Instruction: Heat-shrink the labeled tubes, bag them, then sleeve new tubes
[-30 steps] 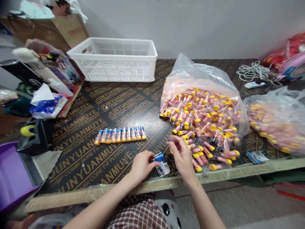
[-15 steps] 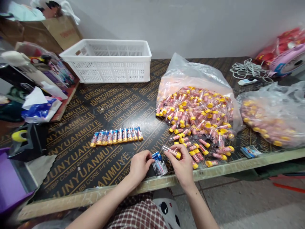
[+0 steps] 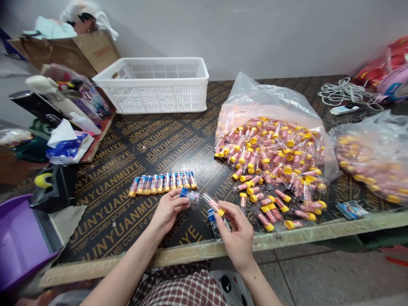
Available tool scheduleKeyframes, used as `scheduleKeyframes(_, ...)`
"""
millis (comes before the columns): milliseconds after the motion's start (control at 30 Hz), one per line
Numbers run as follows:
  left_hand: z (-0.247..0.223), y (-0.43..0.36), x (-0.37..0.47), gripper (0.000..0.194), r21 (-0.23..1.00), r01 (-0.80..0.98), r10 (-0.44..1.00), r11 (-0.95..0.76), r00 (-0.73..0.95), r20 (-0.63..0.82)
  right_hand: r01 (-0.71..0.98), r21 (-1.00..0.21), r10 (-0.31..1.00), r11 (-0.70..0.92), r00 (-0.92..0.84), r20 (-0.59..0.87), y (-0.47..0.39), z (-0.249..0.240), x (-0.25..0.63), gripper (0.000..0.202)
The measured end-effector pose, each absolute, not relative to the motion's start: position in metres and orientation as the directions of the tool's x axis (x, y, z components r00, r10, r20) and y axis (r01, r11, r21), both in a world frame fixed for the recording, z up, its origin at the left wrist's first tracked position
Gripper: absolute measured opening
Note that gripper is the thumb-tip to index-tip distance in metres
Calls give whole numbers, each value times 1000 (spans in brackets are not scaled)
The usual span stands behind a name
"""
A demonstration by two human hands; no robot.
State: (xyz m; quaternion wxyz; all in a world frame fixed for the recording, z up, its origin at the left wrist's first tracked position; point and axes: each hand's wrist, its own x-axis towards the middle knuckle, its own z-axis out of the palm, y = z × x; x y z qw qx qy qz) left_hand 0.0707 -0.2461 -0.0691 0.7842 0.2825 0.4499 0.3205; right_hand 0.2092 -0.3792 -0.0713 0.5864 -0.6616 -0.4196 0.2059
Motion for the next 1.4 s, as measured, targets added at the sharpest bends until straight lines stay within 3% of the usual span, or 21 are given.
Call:
scheduleKeyframes(100,-71,-245,70,32,701,-300,756,647,375,-536,419,-904,791,88,522,319,-379,-75,204,25)
scheduleKeyframes(267,-77,-245,70,32,700,-336,774,630,344,-532,551,-823,773,134,462,435,-377,-74,201,31)
scheduleKeyframes(500,-77,-246,69,35,718,-323,786,617,303,-539,609,-776,770,168,410,488,-376,-73,199,36)
scheduleKeyframes(667,-74,-252,72,35,776,-301,830,554,273,-486,609,-772,838,182,314,446,-375,-71,195,35)
scheduleKeyframes(867,-61,-260,73,39,730,-298,768,615,435,-470,569,-803,897,177,242,369,-371,-75,194,38)
scheduleKeyframes(967,-56,-263,71,46,702,-232,695,674,521,-495,622,-764,884,172,244,398,-367,-75,196,54)
scheduleKeyframes(1100,-55,-269,70,40,691,-102,592,716,613,-523,581,-786,910,214,174,376,-362,-73,201,78)
scheduleKeyframes(1267,-57,-276,71,38,683,-66,549,727,654,-520,462,-846,945,265,48,323,-360,-73,204,83)
scheduleKeyframes(1400,-55,-276,70,39,676,-59,540,735,654,-530,401,-877,948,264,60,313,-361,-76,202,83)
